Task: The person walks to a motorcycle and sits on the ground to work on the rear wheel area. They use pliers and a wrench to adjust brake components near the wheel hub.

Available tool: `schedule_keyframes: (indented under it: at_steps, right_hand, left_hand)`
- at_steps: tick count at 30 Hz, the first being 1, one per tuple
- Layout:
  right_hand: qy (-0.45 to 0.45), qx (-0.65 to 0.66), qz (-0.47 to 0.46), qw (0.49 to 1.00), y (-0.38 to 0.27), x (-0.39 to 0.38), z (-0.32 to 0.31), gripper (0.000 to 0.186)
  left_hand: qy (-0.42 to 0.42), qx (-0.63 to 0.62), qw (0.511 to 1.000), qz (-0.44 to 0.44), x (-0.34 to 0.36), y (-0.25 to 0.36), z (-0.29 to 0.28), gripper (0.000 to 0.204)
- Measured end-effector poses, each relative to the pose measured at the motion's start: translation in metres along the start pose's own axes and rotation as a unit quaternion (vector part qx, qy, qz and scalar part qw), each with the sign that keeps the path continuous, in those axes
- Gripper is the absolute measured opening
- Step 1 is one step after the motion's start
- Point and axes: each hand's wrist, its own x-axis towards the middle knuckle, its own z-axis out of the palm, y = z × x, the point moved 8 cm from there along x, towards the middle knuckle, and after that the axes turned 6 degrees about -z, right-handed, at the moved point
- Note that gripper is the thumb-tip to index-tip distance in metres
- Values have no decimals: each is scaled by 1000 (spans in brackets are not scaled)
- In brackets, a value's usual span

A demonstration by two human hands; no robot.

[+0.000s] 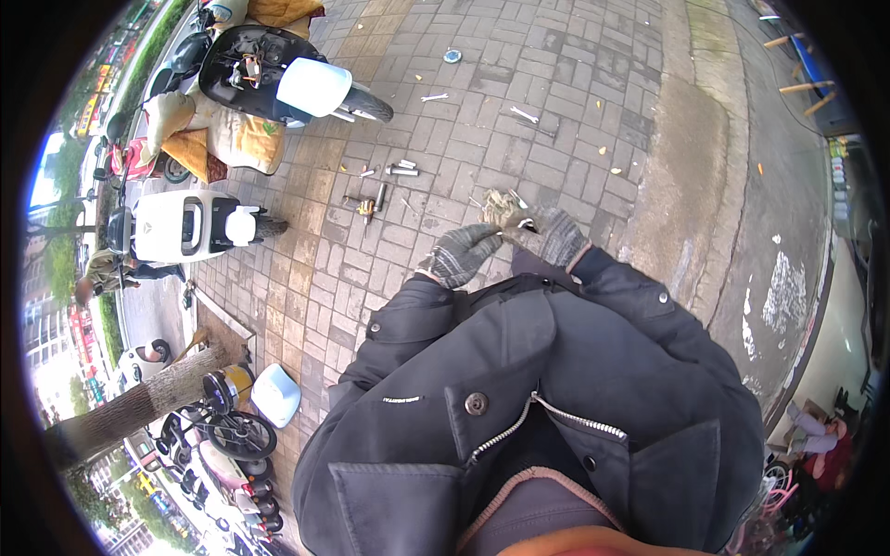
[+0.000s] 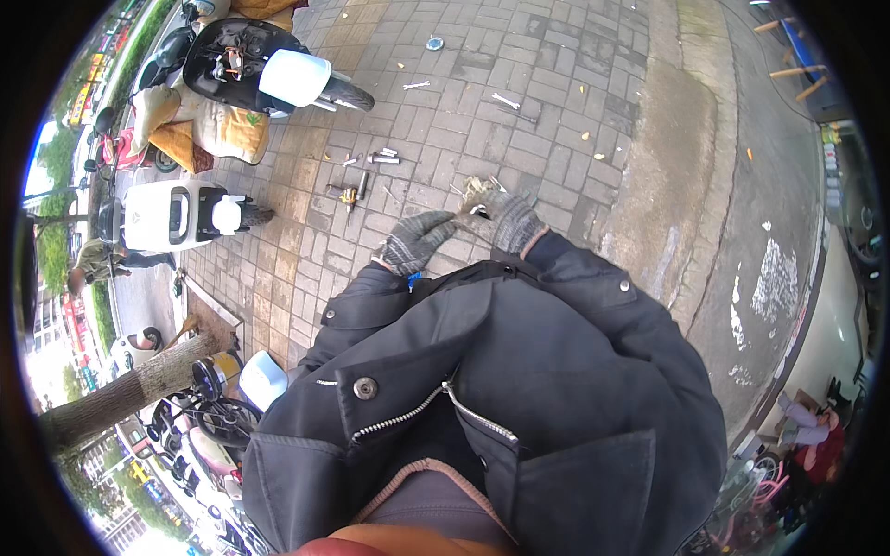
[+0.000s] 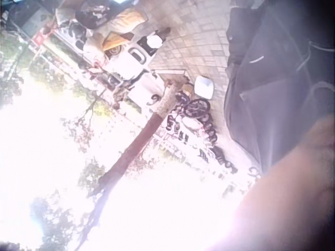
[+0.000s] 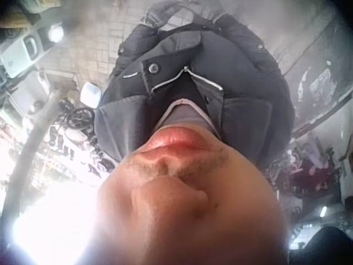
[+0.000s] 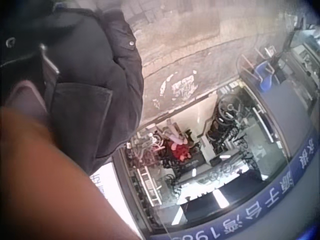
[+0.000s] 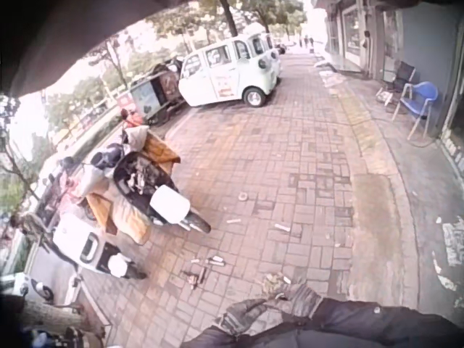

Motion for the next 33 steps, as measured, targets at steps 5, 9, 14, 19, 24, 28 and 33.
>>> schedule_keyframes:
  at_steps: [5, 9, 14, 19, 24, 28, 33]
  right_hand:
    - [-103, 145, 67, 982, 14, 123, -36, 26]
    - [-102, 163, 77, 978, 37, 210, -59, 23]
    - [-100, 37, -94, 990, 73, 317, -90, 19]
    - [-93, 127, 35, 987, 143, 468, -136, 25]
    - [-13, 169, 35, 985, 175, 611, -217, 33]
    - [19, 144, 187, 972, 238, 699, -248, 34]
    - [10, 125, 194, 973, 326, 829, -264, 30]
  left_hand:
    - [86, 15, 995, 52, 61, 55, -88, 31]
    - [82, -62, 995, -4, 131, 61, -141, 29]
    - [84, -179, 980, 19, 234, 57, -191, 24]
    - [66, -87, 992, 66, 382, 105, -299, 31]
    - [94, 24, 981, 167, 494, 196, -414, 27]
    - [121, 126, 977, 122, 579, 232, -482, 27]
    - [74, 165, 975, 129, 714, 234, -570, 32]
